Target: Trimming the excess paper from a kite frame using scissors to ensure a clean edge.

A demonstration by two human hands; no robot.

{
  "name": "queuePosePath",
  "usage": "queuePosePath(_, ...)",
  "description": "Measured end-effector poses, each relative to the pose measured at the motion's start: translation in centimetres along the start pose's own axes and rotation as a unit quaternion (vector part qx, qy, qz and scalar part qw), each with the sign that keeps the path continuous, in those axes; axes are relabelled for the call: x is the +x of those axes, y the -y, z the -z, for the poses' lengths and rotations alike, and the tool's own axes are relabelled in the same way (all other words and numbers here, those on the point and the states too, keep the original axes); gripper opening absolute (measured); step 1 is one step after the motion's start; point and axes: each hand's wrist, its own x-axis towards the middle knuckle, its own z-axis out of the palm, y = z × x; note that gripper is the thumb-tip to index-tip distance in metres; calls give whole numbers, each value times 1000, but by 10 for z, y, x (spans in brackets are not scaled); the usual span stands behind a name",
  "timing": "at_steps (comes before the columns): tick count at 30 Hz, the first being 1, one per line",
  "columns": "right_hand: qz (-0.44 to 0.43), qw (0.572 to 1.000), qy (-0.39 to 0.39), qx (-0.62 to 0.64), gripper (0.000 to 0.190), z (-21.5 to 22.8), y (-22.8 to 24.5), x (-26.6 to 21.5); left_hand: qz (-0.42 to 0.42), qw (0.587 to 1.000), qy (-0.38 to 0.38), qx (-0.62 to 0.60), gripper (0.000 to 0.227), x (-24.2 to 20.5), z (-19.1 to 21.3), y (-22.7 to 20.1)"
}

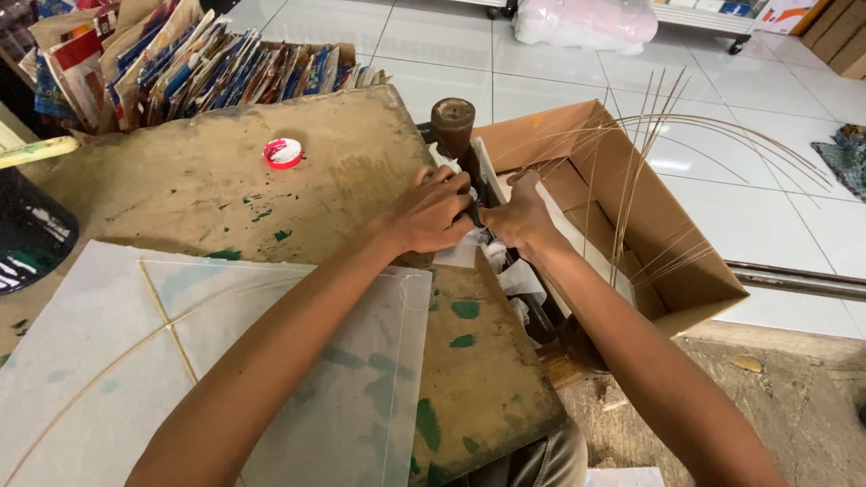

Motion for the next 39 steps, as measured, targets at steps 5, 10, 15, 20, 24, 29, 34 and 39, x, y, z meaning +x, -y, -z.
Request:
queuePosePath(5, 166, 979, -67, -95, 48, 6, 9, -11, 92, 983, 36, -157, 25, -23, 52, -28)
queuePosePath(10, 327, 935, -69, -118, 68, 5, 9, -23, 151, 955, -56, -250, 38, -50, 56, -11)
queuePosePath(15, 272, 951, 68, -129, 72, -9, 29, -81, 138, 969, -93, -183, 12, -104, 76, -6)
queuePosePath(20, 307, 923, 131, -191, 72, -21, 42, -92, 133, 985, -50, -97, 9, -161, 89, -14)
queuePosePath(24, 310, 907, 139, -249, 67, -37, 50, -71, 114, 991, -27, -66, 14, -176, 95, -25)
queuePosePath(29, 283, 895, 196, -283, 68, -57, 60, -30, 98, 994, -36, -33, 11, -176, 91, -30)
queuePosePath(34, 321, 841, 219, -377, 76, -80, 66, 10, 110, 992, -65, -7, 13, -168, 82, -26)
queuePosePath(39, 301, 821, 262, -409, 102, -91, 86, -6, 179, 981, -79, 7, 22, -143, 90, -25)
